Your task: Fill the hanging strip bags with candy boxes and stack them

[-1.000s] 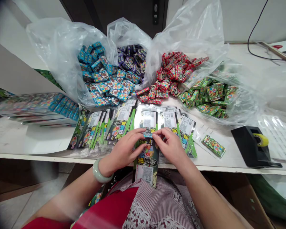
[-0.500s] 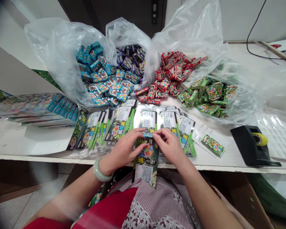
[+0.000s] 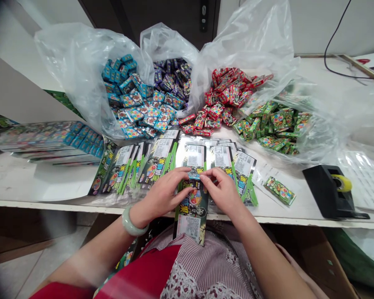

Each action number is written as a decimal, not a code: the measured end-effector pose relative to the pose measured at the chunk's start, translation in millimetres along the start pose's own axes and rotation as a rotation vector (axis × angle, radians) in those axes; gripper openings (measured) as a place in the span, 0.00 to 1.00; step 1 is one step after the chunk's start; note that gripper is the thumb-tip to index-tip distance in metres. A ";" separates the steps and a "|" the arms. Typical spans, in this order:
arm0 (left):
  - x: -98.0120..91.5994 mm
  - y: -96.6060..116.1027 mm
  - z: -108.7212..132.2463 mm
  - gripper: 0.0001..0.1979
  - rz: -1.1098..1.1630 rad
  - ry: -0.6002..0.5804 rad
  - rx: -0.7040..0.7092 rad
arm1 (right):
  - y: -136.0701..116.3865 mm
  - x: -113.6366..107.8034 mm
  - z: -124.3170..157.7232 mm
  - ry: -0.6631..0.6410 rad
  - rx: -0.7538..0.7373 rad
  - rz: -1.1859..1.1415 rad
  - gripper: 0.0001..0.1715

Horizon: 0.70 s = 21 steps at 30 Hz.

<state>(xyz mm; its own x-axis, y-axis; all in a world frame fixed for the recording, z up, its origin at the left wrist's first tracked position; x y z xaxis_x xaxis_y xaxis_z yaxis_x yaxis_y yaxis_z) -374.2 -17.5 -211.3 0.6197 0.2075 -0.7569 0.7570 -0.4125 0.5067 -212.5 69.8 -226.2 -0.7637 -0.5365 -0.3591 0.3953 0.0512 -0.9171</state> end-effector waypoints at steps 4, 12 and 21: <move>-0.2 1.1 1.6 0.09 -0.004 0.029 0.024 | 0.3 0.8 0.0 0.001 -0.006 -0.007 0.16; 3.8 -0.3 5.0 0.10 -0.016 0.044 0.022 | 0.4 0.7 0.5 0.001 -0.016 0.020 0.15; 2.9 -0.7 -1.2 0.06 0.128 0.027 -0.055 | 5.5 0.6 2.1 -0.026 -0.022 -0.006 0.13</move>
Point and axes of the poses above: each hand's wrist, its own z-axis away from the middle knuckle, its own x-axis out of the palm, y = z × x, the point moved 3 cm from there along -z, towards the middle knuckle, and after that the axes turned 6 degrees about x, right-handed, at the moved point
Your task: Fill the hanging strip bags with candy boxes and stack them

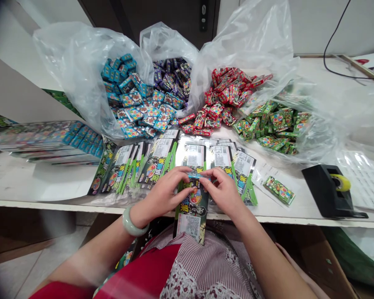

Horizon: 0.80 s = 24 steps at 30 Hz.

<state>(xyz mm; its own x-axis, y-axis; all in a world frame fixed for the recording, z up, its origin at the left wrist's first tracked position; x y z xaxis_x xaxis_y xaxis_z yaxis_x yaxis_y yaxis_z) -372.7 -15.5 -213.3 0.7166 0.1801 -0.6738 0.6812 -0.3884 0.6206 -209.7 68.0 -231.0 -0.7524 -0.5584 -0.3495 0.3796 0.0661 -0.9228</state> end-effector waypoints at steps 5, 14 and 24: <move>1.4 -5.2 -2.5 0.11 0.210 0.067 -0.071 | -1.9 -4.4 4.7 0.035 -0.284 0.137 0.07; 3.6 -19.7 -3.2 0.10 0.329 0.094 -0.162 | -0.4 6.0 16.6 0.144 -0.423 0.543 0.17; 1.3 -21.6 -5.2 0.07 0.302 0.064 -0.107 | 0.5 4.2 20.2 0.167 -0.467 0.600 0.17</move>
Point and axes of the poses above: each hand's wrist, its own z-axis away from the middle knuckle, its own x-axis out of the palm, y = z × x, the point moved 3 cm from there along -z, towards the middle knuckle, and after that the axes turned 6 degrees about x, right-handed, at the moved point
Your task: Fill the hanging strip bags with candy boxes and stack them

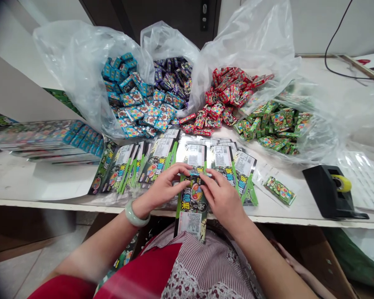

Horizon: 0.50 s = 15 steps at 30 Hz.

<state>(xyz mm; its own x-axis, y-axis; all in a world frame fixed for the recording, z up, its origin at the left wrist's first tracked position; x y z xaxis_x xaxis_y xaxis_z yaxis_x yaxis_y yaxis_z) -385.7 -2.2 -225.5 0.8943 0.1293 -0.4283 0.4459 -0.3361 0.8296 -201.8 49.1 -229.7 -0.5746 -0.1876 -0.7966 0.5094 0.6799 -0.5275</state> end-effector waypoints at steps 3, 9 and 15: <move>-0.3 2.2 0.8 0.08 -0.117 -0.050 0.072 | 0.2 -0.6 -0.4 -0.005 0.012 -0.033 0.15; 3.3 0.7 4.4 0.09 -0.278 -0.078 0.128 | 1.2 1.3 -1.9 -0.039 0.084 -0.067 0.12; 8.3 -1.2 4.5 0.09 -0.353 -0.105 0.116 | 2.5 3.9 -4.2 -0.087 0.149 -0.056 0.13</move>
Point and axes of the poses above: each hand's wrist, its own z-axis away from the middle knuckle, its own x-axis out of the palm, y = z × x, the point moved 3 cm from there along -z, towards the middle knuckle, and after that the axes turned 6 degrees about x, right-handed, at the moved point
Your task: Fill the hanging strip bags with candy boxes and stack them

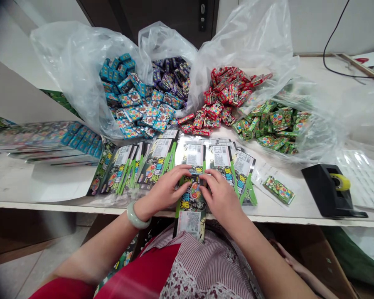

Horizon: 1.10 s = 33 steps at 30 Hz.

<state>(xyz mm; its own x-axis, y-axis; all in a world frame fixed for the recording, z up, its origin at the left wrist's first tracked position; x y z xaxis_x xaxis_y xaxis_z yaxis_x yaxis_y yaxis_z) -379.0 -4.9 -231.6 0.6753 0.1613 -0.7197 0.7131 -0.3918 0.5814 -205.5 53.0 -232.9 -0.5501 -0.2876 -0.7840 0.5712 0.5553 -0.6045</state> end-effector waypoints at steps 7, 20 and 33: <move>1.3 0.4 0.7 0.10 0.008 0.004 0.010 | -0.1 -2.0 -2.2 -0.016 0.016 -0.021 0.12; 0.6 0.8 -6.5 0.11 0.040 -0.087 -0.142 | -0.9 -2.7 -6.9 -0.036 -0.021 -0.045 0.12; 0.6 6.6 -8.8 0.06 0.057 -0.085 -0.129 | 2.9 -5.5 -8.2 -0.022 0.005 -0.163 0.10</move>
<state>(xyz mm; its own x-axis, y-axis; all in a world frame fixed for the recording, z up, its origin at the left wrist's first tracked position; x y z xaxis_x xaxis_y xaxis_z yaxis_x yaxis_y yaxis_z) -372.3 0.6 -224.9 0.7009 0.0631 -0.7105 0.6961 -0.2778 0.6620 -205.8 62.6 -229.2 -0.6223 -0.3903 -0.6786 0.4784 0.4965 -0.7243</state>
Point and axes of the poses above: each hand's wrist, its own z-axis away from the middle knuckle, its own x-axis out of the palm, y = z × x, the point moved 3 cm from there along -z, towards the middle knuckle, and after that the axes turned 6 degrees about x, right-handed, at the moved point
